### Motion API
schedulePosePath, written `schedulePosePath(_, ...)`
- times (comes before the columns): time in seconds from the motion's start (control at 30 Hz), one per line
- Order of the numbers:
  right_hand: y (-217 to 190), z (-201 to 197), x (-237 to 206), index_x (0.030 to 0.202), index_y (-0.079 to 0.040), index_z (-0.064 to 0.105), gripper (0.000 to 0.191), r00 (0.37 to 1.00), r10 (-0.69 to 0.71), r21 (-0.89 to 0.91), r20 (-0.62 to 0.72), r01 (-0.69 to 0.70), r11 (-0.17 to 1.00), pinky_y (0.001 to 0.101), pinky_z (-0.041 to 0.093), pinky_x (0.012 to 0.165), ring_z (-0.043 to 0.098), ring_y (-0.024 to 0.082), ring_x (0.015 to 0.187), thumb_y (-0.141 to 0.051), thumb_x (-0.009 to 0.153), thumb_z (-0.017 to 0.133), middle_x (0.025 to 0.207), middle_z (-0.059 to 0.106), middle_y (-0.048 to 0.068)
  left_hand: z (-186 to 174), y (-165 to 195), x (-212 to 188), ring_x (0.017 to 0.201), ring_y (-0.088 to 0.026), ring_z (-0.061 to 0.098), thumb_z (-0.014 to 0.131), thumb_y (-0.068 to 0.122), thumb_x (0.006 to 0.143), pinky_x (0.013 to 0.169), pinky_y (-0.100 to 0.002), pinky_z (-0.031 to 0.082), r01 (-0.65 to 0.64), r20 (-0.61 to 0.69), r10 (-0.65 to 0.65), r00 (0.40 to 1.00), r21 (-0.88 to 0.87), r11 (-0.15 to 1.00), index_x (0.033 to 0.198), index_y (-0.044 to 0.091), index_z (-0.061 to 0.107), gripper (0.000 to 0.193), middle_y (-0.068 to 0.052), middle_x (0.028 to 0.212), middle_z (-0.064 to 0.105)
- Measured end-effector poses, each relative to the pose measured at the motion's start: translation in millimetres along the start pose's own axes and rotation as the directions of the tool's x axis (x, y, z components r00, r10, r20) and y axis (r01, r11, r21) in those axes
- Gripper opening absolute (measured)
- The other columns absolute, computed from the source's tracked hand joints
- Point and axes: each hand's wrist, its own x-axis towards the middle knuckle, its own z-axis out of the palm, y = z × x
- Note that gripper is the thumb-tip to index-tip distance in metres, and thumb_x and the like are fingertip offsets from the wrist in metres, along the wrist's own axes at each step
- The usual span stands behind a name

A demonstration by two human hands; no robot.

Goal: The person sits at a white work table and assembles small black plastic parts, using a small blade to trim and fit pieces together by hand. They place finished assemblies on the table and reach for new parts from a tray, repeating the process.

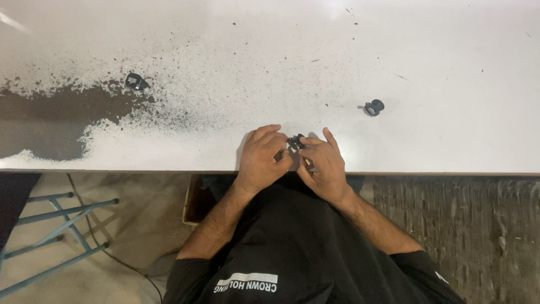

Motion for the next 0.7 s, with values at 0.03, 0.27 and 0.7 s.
schedulePosePath(0.03, 0.1, -0.7, -0.1, 0.101, -0.006, 0.062, 0.026, 1.000, 0.001, 0.024, 0.003, -0.001, 1.000, 0.0595, 0.031, 0.124, 0.070, 0.029, 0.119, 0.006, 0.082, 0.075, 0.095, 0.066, 0.007, 1.0, 0.3, 0.1, 0.120, -0.027, 0.065, 0.071, 0.009, 0.081, 0.099, -0.045, 0.048, -0.001, -0.048, 0.002, 0.999, 0.021, 1.000, 0.090, 0.008, 0.066, 0.010, -0.004, 0.103, 0.071)
schedulePosePath(0.27, -0.1, -19.1, 0.4, 0.110, -0.008, 0.066, 0.028, 0.987, 0.094, -0.009, -0.131, -0.097, 0.995, 0.0586, 0.021, 0.129, 0.065, 0.034, 0.127, 0.012, 0.091, 0.066, 0.101, 0.062, 0.008, -12.4, 5.6, 4.0, 0.112, -0.031, 0.065, 0.071, 0.004, 0.086, 0.092, -0.041, 0.055, 0.000, -0.153, -0.016, 0.988, -0.100, 0.995, 0.118, 0.003, 0.065, 0.032, -0.013, 0.121, 0.065)
schedulePosePath(0.7, 1.6, -19.7, 16.0, 0.120, -0.004, 0.070, 0.048, 0.977, 0.180, -0.241, 0.112, -0.149, 0.959, 0.0672, 0.021, 0.118, 0.048, 0.035, 0.131, -0.029, 0.081, 0.084, 0.117, 0.056, 0.012, -16.7, 18.5, 22.2, 0.086, -0.028, 0.071, 0.067, 0.007, 0.092, 0.068, -0.040, 0.059, 0.024, 0.217, -0.039, 0.976, 0.070, 0.997, 0.134, 0.011, 0.063, 0.043, -0.008, 0.107, 0.068)
